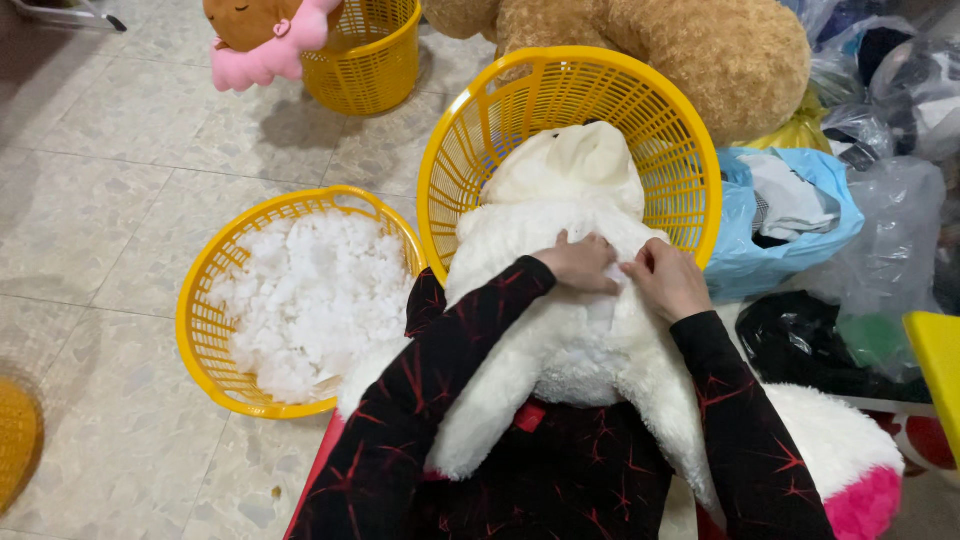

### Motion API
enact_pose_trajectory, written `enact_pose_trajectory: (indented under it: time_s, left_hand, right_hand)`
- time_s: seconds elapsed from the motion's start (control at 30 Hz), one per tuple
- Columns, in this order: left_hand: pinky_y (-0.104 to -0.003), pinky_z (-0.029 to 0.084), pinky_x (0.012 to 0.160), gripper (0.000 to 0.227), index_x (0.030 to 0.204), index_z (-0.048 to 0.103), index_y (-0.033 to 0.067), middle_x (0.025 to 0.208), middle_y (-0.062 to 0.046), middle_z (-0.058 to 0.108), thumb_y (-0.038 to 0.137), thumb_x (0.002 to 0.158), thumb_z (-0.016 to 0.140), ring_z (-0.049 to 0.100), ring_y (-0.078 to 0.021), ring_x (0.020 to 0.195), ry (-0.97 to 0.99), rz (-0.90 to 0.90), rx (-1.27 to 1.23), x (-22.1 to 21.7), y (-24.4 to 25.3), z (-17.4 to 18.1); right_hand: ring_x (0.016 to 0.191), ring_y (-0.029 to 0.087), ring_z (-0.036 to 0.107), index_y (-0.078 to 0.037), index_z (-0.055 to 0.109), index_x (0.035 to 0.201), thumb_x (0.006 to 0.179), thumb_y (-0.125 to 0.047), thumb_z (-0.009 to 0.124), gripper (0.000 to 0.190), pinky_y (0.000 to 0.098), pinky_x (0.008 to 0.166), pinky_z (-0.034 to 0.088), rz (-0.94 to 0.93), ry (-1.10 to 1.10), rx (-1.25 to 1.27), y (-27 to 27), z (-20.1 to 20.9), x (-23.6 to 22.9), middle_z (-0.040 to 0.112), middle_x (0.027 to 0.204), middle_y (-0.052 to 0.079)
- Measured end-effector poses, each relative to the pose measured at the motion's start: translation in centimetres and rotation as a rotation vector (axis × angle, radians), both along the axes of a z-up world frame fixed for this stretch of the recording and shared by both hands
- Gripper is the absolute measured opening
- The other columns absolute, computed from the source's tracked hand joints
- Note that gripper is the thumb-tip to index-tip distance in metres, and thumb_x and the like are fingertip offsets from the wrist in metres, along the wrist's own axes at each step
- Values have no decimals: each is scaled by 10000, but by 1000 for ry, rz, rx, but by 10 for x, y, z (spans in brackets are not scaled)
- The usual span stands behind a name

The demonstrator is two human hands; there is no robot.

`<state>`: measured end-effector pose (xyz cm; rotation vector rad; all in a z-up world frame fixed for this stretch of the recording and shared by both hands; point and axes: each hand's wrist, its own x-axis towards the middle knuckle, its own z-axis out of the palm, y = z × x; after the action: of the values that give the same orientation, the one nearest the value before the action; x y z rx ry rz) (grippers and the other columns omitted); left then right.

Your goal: The person repeatedly takes handfuls of white stuffing from a yellow basket and inserts them into a large white teddy bear. They push and distribute the stuffing inside the bear's body to fill it out.

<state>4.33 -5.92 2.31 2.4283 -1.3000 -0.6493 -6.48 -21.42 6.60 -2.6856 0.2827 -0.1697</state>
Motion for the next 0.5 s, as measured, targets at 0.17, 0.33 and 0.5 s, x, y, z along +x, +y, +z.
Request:
enact_pose_trajectory:
  time_s: [0.17,0.33,0.5]
  left_hand:
    - [-406,480,1035,451,1200,672,30,1266,-201,674,324,858,698,632,-376,1190,-152,136,-657,-5,79,36]
    - [-479,518,875,327,941,660,29,984,-179,683,331,851,749,662,-370,1002,-255,483,-373,-29,85,31]
    - [-500,513,792,51,859,673,69,891,-122,705,117,842,668,682,-347,924,-502,433,-487,-36,81,9]
  right_hand:
    - [1048,322,670,-38,695,1042,963,-248,639,231,437,935,516,255,-348,-82,23,11,-14,710,1089,141]
    - [1362,345,468,-34,561,1361,984,-305,502,467,651,1071,297,542,-222,-479,49,-7,-20,502,1477,186]
    - [1453,297,380,-27,446,1446,1018,-331,420,526,736,1104,203,462,17,-598,41,-32,-18,402,1558,151]
